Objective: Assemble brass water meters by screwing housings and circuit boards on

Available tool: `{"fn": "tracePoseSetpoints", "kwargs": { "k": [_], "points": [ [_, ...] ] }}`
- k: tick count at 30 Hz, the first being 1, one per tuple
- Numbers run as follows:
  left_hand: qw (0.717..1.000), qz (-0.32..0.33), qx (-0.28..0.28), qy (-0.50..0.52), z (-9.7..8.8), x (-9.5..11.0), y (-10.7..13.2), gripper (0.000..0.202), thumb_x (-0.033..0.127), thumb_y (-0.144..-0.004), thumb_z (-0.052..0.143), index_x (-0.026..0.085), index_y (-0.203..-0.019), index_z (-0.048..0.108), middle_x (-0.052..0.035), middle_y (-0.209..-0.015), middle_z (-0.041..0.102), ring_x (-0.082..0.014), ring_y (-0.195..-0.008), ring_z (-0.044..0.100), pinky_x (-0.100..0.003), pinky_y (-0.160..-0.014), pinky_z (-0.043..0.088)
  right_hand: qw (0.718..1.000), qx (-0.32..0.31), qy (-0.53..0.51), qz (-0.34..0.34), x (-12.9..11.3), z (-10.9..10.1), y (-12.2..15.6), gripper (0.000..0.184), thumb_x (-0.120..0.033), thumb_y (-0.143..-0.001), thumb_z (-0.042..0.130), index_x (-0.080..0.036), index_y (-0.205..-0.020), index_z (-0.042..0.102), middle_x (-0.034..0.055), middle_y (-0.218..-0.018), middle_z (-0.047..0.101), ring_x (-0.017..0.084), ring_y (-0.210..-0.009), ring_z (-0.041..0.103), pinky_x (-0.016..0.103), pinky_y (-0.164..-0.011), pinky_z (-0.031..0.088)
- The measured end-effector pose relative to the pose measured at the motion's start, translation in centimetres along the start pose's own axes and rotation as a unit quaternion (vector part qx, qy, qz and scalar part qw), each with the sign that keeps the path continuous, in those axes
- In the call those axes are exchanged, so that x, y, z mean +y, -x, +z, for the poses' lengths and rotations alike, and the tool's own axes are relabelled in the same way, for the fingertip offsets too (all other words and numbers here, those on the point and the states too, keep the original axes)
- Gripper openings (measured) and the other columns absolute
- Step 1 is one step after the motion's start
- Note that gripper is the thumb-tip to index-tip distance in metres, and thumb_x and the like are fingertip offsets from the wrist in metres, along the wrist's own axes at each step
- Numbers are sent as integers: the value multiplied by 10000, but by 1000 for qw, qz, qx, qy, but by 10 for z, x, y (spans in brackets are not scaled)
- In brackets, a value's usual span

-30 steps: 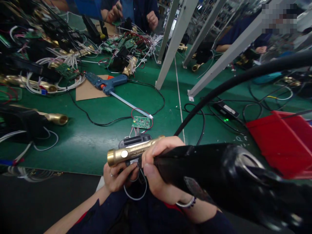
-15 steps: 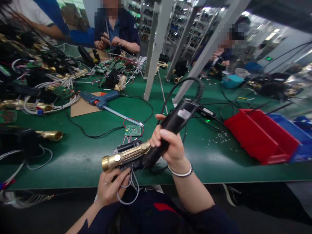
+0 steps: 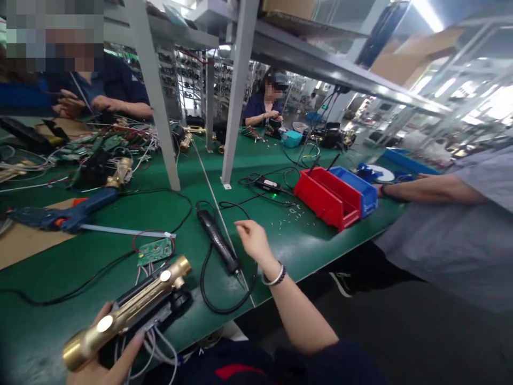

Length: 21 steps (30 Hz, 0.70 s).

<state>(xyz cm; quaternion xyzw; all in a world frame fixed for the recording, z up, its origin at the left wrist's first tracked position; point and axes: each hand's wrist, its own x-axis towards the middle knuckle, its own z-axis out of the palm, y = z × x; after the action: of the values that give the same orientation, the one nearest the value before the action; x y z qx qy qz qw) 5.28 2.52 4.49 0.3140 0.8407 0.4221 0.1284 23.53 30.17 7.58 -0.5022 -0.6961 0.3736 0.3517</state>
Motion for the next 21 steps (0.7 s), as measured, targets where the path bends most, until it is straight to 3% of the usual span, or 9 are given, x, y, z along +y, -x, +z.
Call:
{"fn": "tracePoseSetpoints", "kwargs": {
  "k": [3, 5, 9, 11, 14, 17, 19, 21],
  "points": [
    [999, 37, -3, 4, 3, 10, -5, 730, 577, -808, 460, 195, -1410, 305, -117, -1352, 468, -307, -1262, 440, -505, -1085, 332, 992, 87, 83, 35, 26, -55, -8, 143, -245, -725, 534, -175, -771, 649, 108, -885, 671, 247, -887, 598, 409, -866, 423],
    [998, 57, -2, 14, 6, 5, -5, 681, 542, -828, 466, 234, -1414, 304, -98, -1358, 467, -304, -1274, 427, -515, -1092, 322, 985, 100, 124, 65, 45, -80, -10, 76, -232, -681, 579, -172, -681, 626, 86, -738, 654, 237, -759, 599, 393, -779, 439],
    [996, 90, 11, 22, 11, -14, -6, 657, 496, -827, 512, 272, -1412, 313, -85, -1352, 475, -318, -1267, 434, -541, -1072, 345, 978, 87, 168, 88, 66, -93, -9, 69, -222, -646, 629, -174, -612, 592, 11, -586, 578, 178, -590, 537, 337, -656, 428],
    [994, 108, 15, 12, 11, -21, -7, 661, 471, -818, 536, 271, -1409, 319, -95, -1345, 483, -331, -1246, 455, -558, -1047, 368, 979, 81, 171, 80, 62, -87, -6, 113, -240, -661, 615, -184, -581, 557, 5, -556, 544, 177, -570, 517, 340, -641, 422],
    [991, 132, -11, -6, 6, -21, -5, 640, 397, -825, 549, 246, -1406, 323, -118, -1362, 470, -322, -1252, 452, -535, -1035, 389, 988, 47, 139, 43, 37, -67, 10, 136, -306, -721, 581, -189, -661, 546, 23, -620, 567, 186, -613, 546, 338, -649, 442],
    [989, 145, -35, -13, 2, -16, -2, 632, 337, -833, 542, 223, -1408, 306, -135, -1396, 431, -302, -1287, 416, -503, -1054, 373, 995, -74, 63, -36, -6, -33, 46, 173, -360, -763, 604, -190, -786, 583, 33, -750, 624, 177, -689, 595, 300, -659, 478],
    [988, 150, -34, -13, 0, -14, -1, 634, 323, -835, 533, 215, -1412, 292, -142, -1409, 413, -296, -1303, 394, -501, -1060, 362, 963, -219, 1, -155, -37, -6, 78, 124, -317, -817, 610, -193, -820, 611, 37, -807, 648, 169, -740, 616, 276, -671, 490],
    [987, 157, -40, -10, 0, -13, 0, 629, 306, -839, 522, 218, -1415, 283, -139, -1422, 399, -291, -1316, 376, -502, -1059, 361, 914, -310, -15, -262, -60, 22, 107, 87, -242, -880, 568, -186, -836, 618, 30, -785, 651, 149, -728, 614, 248, -664, 489]
  ]
}}
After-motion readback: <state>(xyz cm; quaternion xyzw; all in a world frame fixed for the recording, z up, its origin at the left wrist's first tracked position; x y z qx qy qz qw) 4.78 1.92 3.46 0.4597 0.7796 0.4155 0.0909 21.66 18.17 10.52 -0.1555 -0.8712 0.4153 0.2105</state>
